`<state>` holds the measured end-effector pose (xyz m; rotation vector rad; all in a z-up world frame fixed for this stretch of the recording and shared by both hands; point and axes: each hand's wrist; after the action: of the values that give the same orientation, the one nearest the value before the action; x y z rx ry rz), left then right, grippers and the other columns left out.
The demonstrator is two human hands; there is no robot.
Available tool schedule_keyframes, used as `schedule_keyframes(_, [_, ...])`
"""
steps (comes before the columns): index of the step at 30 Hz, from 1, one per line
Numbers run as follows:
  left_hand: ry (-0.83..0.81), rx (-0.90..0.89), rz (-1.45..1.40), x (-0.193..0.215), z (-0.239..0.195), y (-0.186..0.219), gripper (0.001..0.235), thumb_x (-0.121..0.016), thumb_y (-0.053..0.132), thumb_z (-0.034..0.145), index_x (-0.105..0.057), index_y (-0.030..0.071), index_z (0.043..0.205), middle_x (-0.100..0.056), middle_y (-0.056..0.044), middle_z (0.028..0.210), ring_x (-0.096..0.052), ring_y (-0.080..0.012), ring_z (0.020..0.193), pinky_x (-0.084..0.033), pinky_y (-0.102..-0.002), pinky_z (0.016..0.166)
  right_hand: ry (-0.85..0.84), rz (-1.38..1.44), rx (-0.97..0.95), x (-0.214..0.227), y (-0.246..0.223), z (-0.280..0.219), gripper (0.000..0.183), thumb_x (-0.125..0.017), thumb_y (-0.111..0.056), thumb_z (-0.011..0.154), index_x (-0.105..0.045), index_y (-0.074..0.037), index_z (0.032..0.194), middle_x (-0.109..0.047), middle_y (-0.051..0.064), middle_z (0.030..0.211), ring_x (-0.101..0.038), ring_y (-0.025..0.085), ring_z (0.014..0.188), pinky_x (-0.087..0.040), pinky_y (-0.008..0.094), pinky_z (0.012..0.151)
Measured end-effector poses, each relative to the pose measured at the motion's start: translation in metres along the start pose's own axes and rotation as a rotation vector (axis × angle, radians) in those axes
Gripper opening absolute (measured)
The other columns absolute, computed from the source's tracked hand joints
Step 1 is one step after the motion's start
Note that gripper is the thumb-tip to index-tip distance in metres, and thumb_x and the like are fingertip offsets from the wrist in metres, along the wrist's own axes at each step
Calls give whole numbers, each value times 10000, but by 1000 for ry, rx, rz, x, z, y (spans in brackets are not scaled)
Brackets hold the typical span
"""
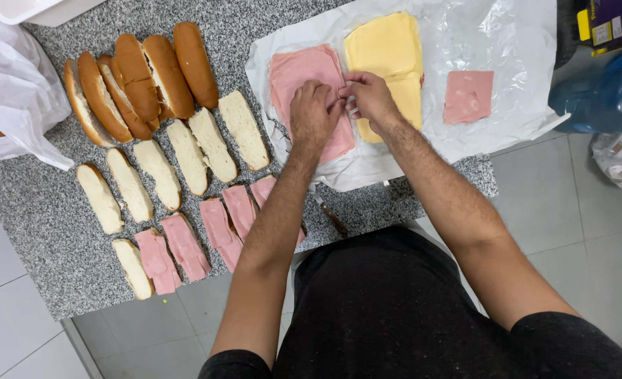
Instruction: The person places slices of ham and cheese onto pieces of bread by hand and then picks up a cup containing a green herb mixture and a spoon.
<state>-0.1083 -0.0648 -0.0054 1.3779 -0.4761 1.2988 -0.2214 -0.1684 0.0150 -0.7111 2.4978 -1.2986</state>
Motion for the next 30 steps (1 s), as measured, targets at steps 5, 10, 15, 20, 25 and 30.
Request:
schedule_keyframes(5, [122,14,-3,-8,-6,5,370,-929,282,742,-774,150,1051,-651,-42,1123,-682,-276,1084,-580,-423,973,-70,-18,-92,-5,2,3,357,-631,-267,1055,-676,-97,1366,-796,56,992,-688,71,528,-636,216,410])
schedule_keyframes(10, [173,65,-34,-20,-7,9,306,-917,250,733,-792,136,989,-662,-49,1088,-677,-270,1071,-574,-414,972,-53,-85,-56,-5,10,9,327,-594,-226,1070,-716,-85,1338,-789,60,976,-678,74,520,-632,232,407])
schedule_keyframes(15, [198,181,-176,-26,-1,10,137,-835,193,752,-752,145,850,-653,-37,958,-697,-290,950,-599,-449,888,-20,-165,180,1,15,16,291,-601,-108,1043,-777,-86,1274,-713,97,927,-697,112,605,-653,264,494])
schedule_keyframes(20, [150,421,-469,-2,4,-1,136,-783,234,792,-745,222,922,-733,-27,872,-763,-289,894,-635,-433,832,-120,-592,662,9,-25,12,471,-715,-22,938,-730,-161,1388,-654,111,1231,-685,337,1151,-619,450,943])
schedule_keyframes(25, [205,409,-786,81,13,-9,147,-758,28,856,-750,134,958,-797,21,902,-719,-87,815,-589,-242,773,-508,-846,1071,-15,-75,9,782,-697,11,876,-483,-37,1627,-498,208,1660,-423,449,1551,-266,547,1355])
schedule_keyframes(30, [118,428,-968,150,3,-12,114,-744,20,947,-738,130,977,-803,7,894,-718,-24,836,-555,-187,746,-641,-974,1054,-28,-88,13,357,-726,-109,919,-778,-167,1267,-796,-41,1284,-664,232,1298,-335,556,1231])
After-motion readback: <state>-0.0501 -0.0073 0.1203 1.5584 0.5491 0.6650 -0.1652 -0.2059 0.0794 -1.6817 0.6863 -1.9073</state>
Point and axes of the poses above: each hand's wrist, its own z-axis towards the middle knuckle, its own x-axis out of the back of the hand, y = z × x
